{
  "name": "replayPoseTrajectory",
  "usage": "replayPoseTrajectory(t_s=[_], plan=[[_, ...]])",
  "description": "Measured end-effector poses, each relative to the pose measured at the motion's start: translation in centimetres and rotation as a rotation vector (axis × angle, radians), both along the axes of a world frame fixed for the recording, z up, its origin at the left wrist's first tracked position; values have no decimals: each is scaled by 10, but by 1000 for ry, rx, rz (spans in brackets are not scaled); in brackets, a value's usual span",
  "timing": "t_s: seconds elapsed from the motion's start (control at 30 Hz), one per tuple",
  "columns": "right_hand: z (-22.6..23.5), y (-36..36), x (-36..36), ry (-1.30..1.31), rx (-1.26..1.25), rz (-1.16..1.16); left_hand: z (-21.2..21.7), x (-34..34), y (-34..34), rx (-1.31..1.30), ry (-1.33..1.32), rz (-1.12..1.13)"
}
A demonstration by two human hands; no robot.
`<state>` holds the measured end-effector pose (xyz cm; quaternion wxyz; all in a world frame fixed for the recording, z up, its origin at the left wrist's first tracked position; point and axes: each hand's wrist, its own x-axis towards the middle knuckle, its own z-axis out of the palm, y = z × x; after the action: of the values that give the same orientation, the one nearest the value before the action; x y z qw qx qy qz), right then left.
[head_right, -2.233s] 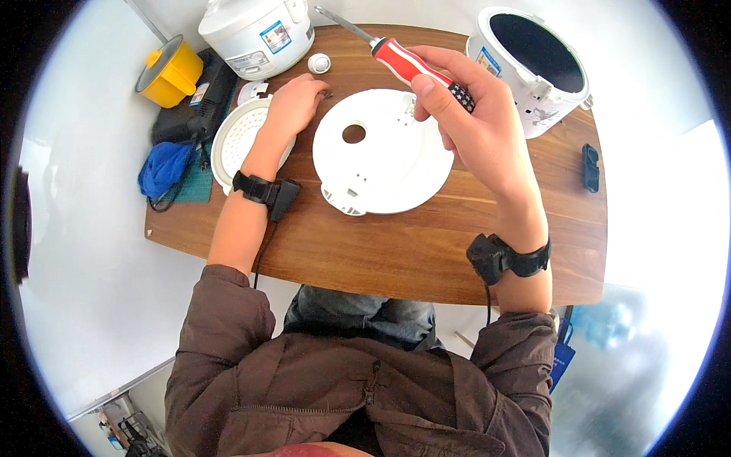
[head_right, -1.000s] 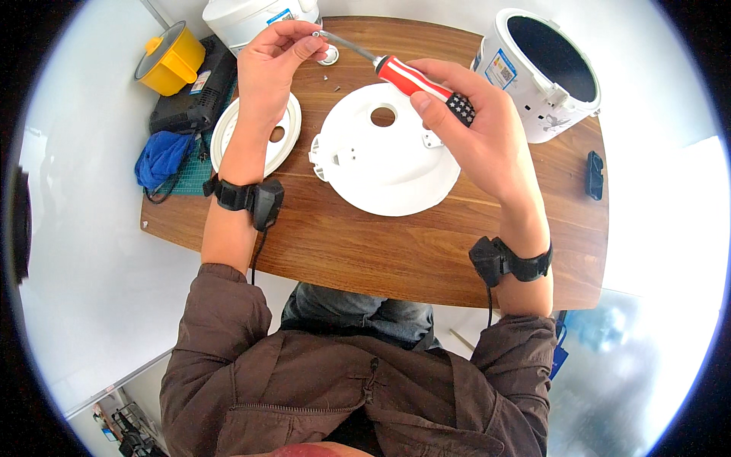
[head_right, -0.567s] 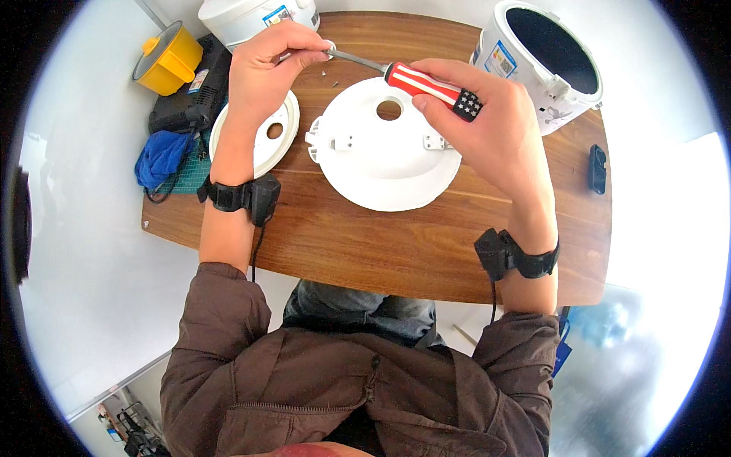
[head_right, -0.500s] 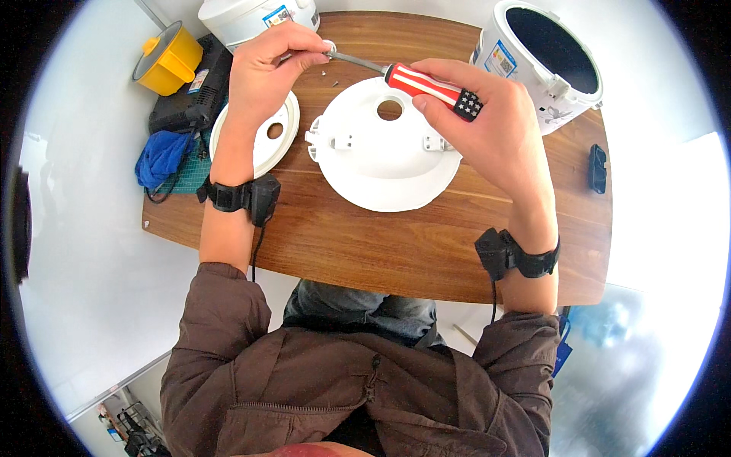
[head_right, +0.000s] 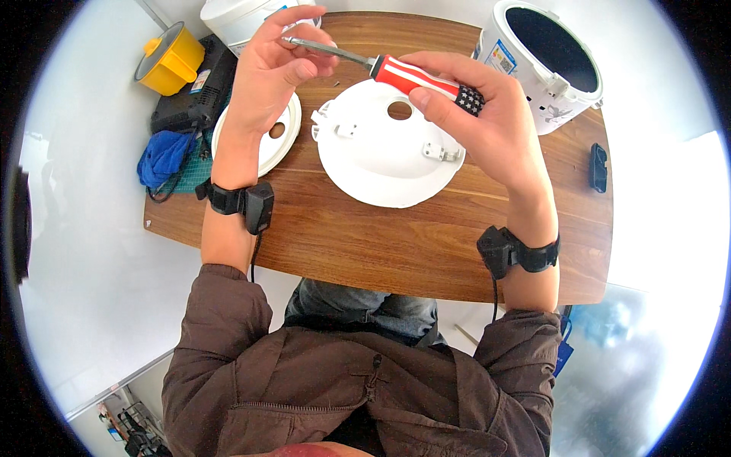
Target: The person assembles a white plastic lid by inserting screws and tightening them with a screwdriver. They then place the lid onto a white appliance body and continue to secure it by tightening additional screws.
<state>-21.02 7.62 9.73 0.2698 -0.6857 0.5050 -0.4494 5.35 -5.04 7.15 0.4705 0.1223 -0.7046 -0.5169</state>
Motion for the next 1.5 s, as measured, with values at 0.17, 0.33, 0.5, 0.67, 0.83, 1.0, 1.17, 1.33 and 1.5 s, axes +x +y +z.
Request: replayPoseTrajectory(t_s=[0.17,0.33,0.5,0.67,0.83,1.0,1.17,1.33,1.5], plan=[[4,2,2,-62,18,-28,-28,-6,-12,-69,-587,325],[5,0,-1,-61,39,-28,-61,-8,-21,40,-907,274],[2,-1,4,-72,3,-13,-75,-3,-19,351,-795,170],[2,-2,6,-62,1,-42,-81,13,1,728,-415,160],[-6,-7,10,-28,19,-50,-87,26,14,942,-103,195],[-12,-8,17,-4,82,-79,-87,16,29,901,255,157],[-32,4,19,-115,235,-119,-97,15,28,917,267,227],[-99,24,15,-241,307,-183,-101,4,37,739,329,296],[-116,23,25,-226,379,-133,-109,0,38,560,324,369]])
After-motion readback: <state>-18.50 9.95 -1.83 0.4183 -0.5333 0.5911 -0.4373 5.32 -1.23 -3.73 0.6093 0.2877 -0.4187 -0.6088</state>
